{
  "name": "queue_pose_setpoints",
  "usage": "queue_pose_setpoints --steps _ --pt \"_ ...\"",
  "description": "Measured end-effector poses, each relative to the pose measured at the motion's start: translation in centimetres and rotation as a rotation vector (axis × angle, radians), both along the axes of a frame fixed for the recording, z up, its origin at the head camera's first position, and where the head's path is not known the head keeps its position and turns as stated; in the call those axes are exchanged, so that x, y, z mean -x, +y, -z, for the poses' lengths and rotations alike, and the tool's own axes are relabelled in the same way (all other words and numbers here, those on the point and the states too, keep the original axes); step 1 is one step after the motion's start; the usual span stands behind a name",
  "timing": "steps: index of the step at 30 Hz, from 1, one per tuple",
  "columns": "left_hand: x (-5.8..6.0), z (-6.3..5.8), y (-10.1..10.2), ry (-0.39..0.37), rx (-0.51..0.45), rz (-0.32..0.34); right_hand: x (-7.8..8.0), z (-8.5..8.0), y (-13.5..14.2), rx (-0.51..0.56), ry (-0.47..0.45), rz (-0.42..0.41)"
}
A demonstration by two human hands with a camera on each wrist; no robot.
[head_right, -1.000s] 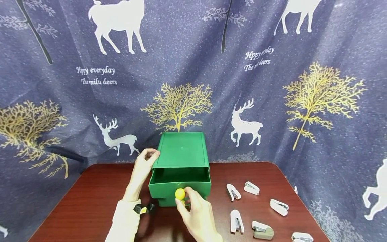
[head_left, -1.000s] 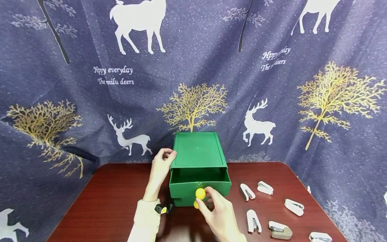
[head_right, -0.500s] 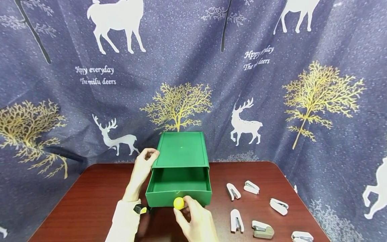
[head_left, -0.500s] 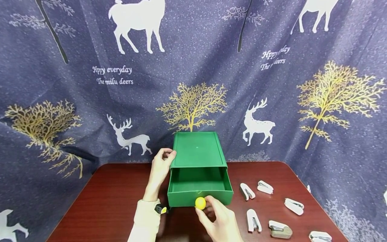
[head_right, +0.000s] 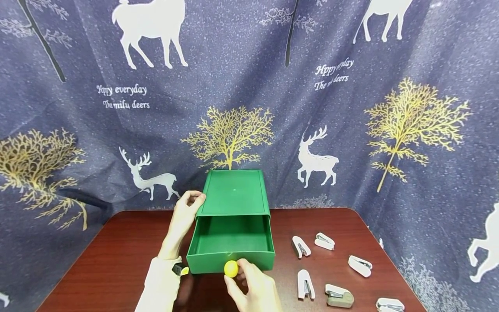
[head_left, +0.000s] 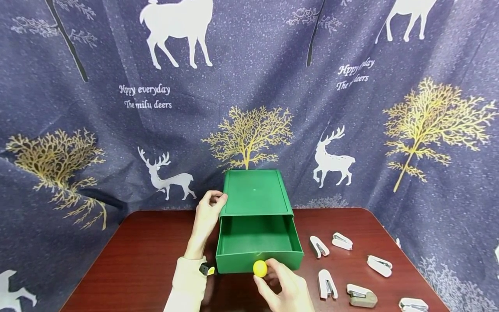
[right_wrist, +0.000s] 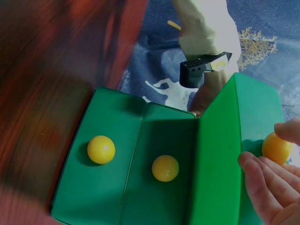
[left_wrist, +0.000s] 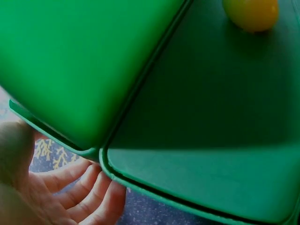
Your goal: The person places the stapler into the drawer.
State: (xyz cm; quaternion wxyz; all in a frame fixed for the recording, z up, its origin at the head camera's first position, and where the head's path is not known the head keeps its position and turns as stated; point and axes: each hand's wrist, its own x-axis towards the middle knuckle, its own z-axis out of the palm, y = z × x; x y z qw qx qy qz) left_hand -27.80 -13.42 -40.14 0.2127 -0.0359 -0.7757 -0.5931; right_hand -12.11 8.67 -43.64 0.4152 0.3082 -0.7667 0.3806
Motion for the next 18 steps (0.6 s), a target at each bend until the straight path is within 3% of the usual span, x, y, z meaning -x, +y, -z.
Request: queue_pose_setpoints --steps 13,18 --pt "0.2 0.0 -0.1 0.017 0.001 0.016 -1.2 -0.9 0.2 -0.03 -0.107 0.056" --pt "0.1 -0.1 -0.4 -0.008 0.009 0.04 -1.7 -0.9 0.1 -0.025 -0.166 0.081"
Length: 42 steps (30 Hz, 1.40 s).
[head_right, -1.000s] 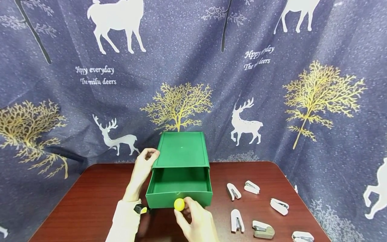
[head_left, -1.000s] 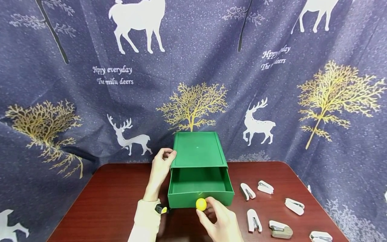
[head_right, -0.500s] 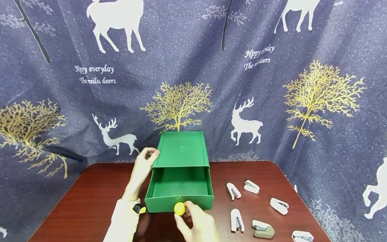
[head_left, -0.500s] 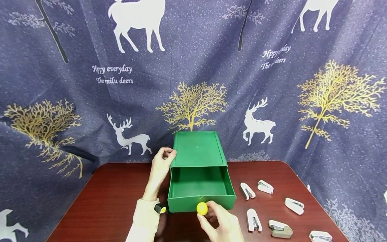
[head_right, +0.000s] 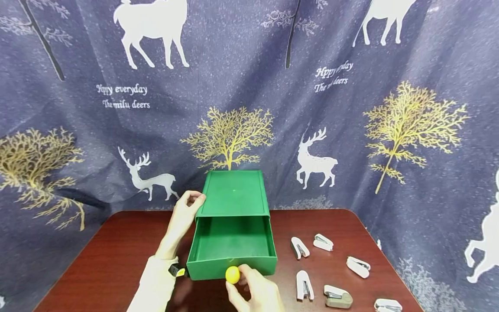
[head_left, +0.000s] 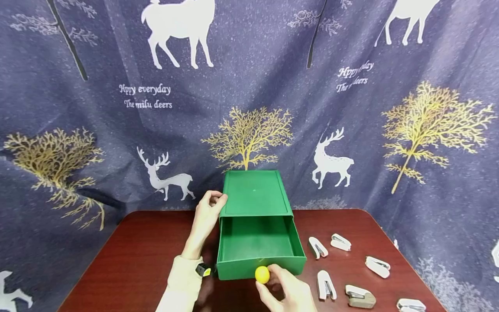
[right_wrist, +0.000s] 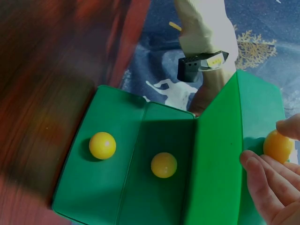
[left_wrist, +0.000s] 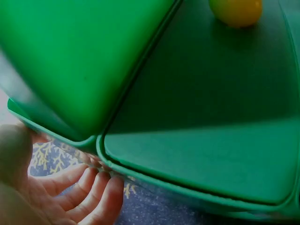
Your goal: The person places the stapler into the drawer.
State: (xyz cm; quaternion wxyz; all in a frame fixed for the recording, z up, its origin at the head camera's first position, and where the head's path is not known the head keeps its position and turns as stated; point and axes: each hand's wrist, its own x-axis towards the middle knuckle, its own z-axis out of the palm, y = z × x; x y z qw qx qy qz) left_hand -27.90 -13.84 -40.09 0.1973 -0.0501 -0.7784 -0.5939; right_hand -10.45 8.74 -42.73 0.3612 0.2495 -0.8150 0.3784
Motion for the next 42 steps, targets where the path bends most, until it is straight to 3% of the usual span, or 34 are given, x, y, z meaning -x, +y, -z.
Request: queue_pose_setpoints --steps 12,22,28,36,42 --pt "0.1 -0.1 -0.4 -0.034 0.005 0.07 -0.8 0.1 0.2 -0.023 -0.059 0.042" --pt "0.2 0.0 -0.3 -0.033 0.002 0.06 -0.4 0.1 0.7 -0.066 0.041 0.0" --pt "0.1 0.1 -0.3 -0.028 0.001 0.055 0.3 -0.6 2.3 -0.077 0.166 -0.014" --pt "0.1 0.1 -0.4 -0.029 -0.006 0.056 1.7 -2.3 5.2 0.018 0.278 0.013" --pt "0.3 0.2 -0.5 -0.029 -0.009 0.065 2.8 -2.7 7.6 0.065 0.349 0.127"
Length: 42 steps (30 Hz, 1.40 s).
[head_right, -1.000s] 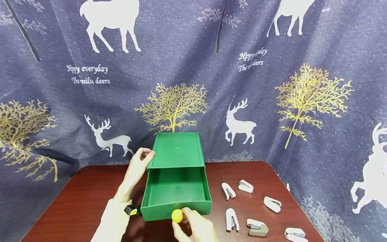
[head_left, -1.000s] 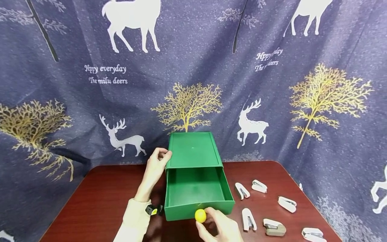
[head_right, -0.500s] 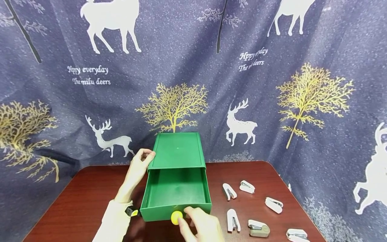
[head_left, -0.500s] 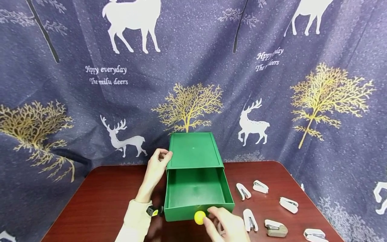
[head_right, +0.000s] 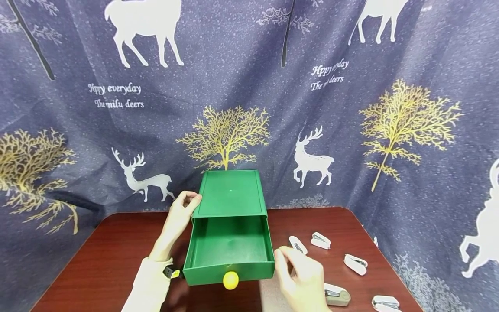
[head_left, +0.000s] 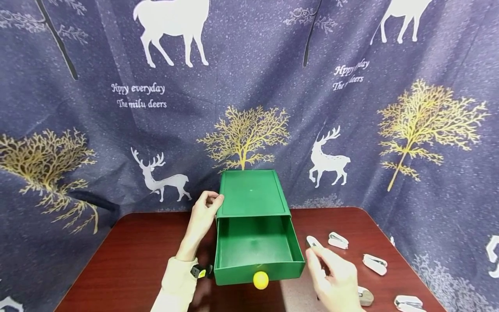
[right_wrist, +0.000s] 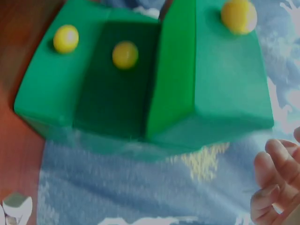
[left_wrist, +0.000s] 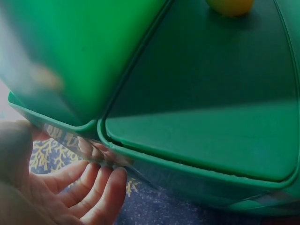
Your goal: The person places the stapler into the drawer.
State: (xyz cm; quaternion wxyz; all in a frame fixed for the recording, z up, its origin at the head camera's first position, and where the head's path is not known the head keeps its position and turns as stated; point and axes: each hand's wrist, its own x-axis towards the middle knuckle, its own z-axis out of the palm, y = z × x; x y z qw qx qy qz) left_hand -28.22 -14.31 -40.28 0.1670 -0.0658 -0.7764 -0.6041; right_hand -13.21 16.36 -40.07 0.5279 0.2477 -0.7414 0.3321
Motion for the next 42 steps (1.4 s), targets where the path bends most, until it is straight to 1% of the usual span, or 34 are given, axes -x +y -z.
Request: queue_pose_setpoints --steps 2,4,5,8,10,12,15,17,19,22,25,26,30,32,33,36,38,42 --pt "0.0 -0.1 0.0 -0.007 -0.003 0.0 0.2 -0.1 1.0 0.006 -0.029 0.042" --pt "-0.1 -0.3 0.1 -0.015 -0.009 0.002 0.2 -0.3 1.9 0.003 -0.096 0.096" --pt "-0.2 -0.5 0.1 -0.019 -0.011 0.002 0.2 -0.4 2.4 0.002 -0.147 0.13" --pt "-1.3 -1.8 0.5 -0.019 -0.011 0.006 0.2 -0.6 3.7 0.003 -0.329 0.213" --pt "-2.1 -2.5 0.7 -0.012 -0.003 0.009 0.3 -0.7 4.5 0.003 -0.418 0.251" --pt "-2.7 -3.2 0.8 -0.012 0.003 0.007 0.5 -0.6 5.3 0.012 -0.459 0.258" --pt "-3.1 -3.4 0.9 -0.011 0.009 0.006 0.8 -0.4 6.5 0.008 -0.466 0.286" --pt "-3.1 -3.5 1.0 -0.009 0.008 0.005 1.1 -0.1 7.2 -0.001 -0.486 0.314" --pt "-3.1 -3.4 0.9 -0.002 0.009 0.008 1.3 0.2 7.8 -0.022 -0.536 0.341" --pt "-2.9 -3.2 0.8 0.004 0.009 0.007 1.8 0.7 8.4 -0.085 -0.64 0.339" --pt "-2.9 -3.2 0.8 -0.002 0.006 0.005 2.5 1.5 8.8 -0.176 -0.715 0.294" --pt "-2.5 -2.8 0.8 -0.002 0.001 0.005 2.7 1.8 9.0 -0.212 -0.739 0.265" --pt "-0.9 -0.9 0.4 0.006 -0.012 -0.002 3.1 3.3 9.4 -0.346 -0.915 0.155" --pt "-0.1 0.0 0.3 0.018 -0.017 -0.007 3.3 4.1 9.6 -0.4 -0.978 0.099" --pt "-0.1 0.0 0.3 0.022 -0.016 -0.008 3.3 4.6 9.7 -0.418 -0.991 0.083" --pt "-0.1 0.0 0.5 0.028 -0.01 -0.01 3.5 6.2 9.9 -0.459 -0.966 0.036" --pt "-0.1 -0.1 0.5 0.027 -0.004 -0.013 3.4 7.2 9.8 -0.47 -0.959 0.031" --pt "-0.2 -0.2 0.4 0.024 -0.001 -0.023 3.3 8.2 9.2 -0.464 -1.024 0.067"
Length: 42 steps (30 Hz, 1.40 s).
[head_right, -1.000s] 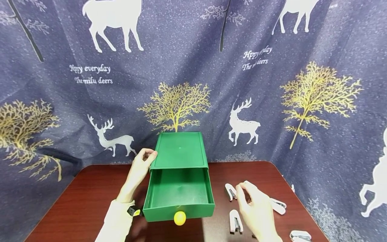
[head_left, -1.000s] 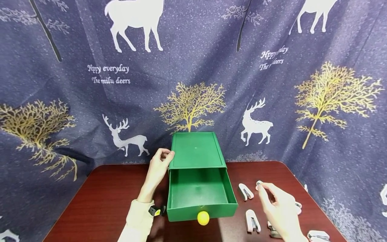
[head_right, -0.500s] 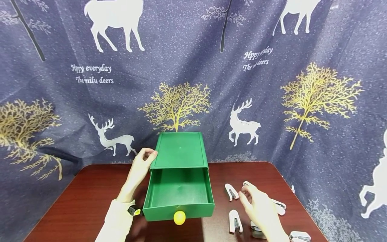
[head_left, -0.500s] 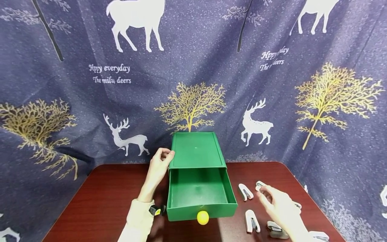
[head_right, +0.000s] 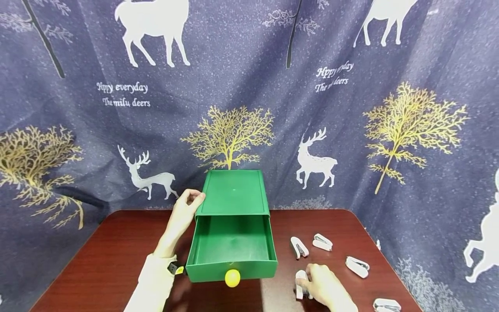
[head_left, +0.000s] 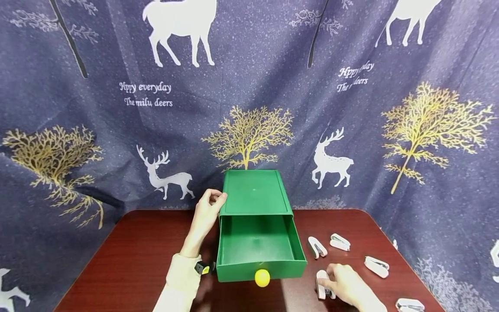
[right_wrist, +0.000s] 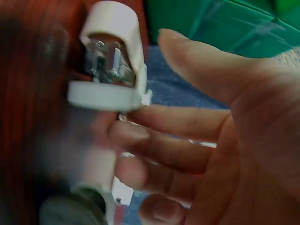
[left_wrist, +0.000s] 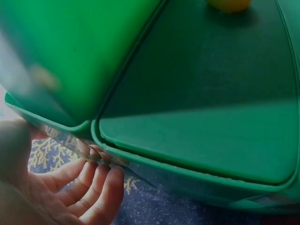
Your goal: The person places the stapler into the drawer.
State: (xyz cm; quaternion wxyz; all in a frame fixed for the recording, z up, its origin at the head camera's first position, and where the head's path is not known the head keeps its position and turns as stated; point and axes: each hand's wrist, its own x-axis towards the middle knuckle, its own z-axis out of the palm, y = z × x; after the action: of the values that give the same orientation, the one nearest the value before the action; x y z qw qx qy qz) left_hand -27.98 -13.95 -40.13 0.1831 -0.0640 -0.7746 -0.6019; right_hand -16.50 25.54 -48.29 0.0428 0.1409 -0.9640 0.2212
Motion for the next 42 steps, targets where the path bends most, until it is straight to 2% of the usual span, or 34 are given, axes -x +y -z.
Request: queue_pose_setpoints --steps 5,9,22,29,36,42 --pt "0.0 -0.2 0.0 0.003 0.011 0.001 0.0 0.3 -1.1 -0.039 -0.09 0.104" --pt "0.0 -0.2 0.0 -0.002 0.007 0.006 -0.1 0.3 -1.7 -0.107 -0.102 0.158" --pt "-0.1 -0.1 -0.2 -0.004 -0.009 -0.013 0.0 -0.1 -1.9 -0.117 -0.083 0.135" --pt "-0.1 -0.1 -0.1 0.015 -0.009 -0.001 0.1 -1.5 -2.1 -0.072 -0.106 0.142" --pt "0.0 0.2 0.0 0.003 0.002 -0.004 0.0 -3.6 -2.7 -0.122 -0.044 0.199" --pt "-0.1 0.1 0.0 0.011 0.0 -0.01 -0.2 -5.3 -2.6 -0.153 0.018 0.206"
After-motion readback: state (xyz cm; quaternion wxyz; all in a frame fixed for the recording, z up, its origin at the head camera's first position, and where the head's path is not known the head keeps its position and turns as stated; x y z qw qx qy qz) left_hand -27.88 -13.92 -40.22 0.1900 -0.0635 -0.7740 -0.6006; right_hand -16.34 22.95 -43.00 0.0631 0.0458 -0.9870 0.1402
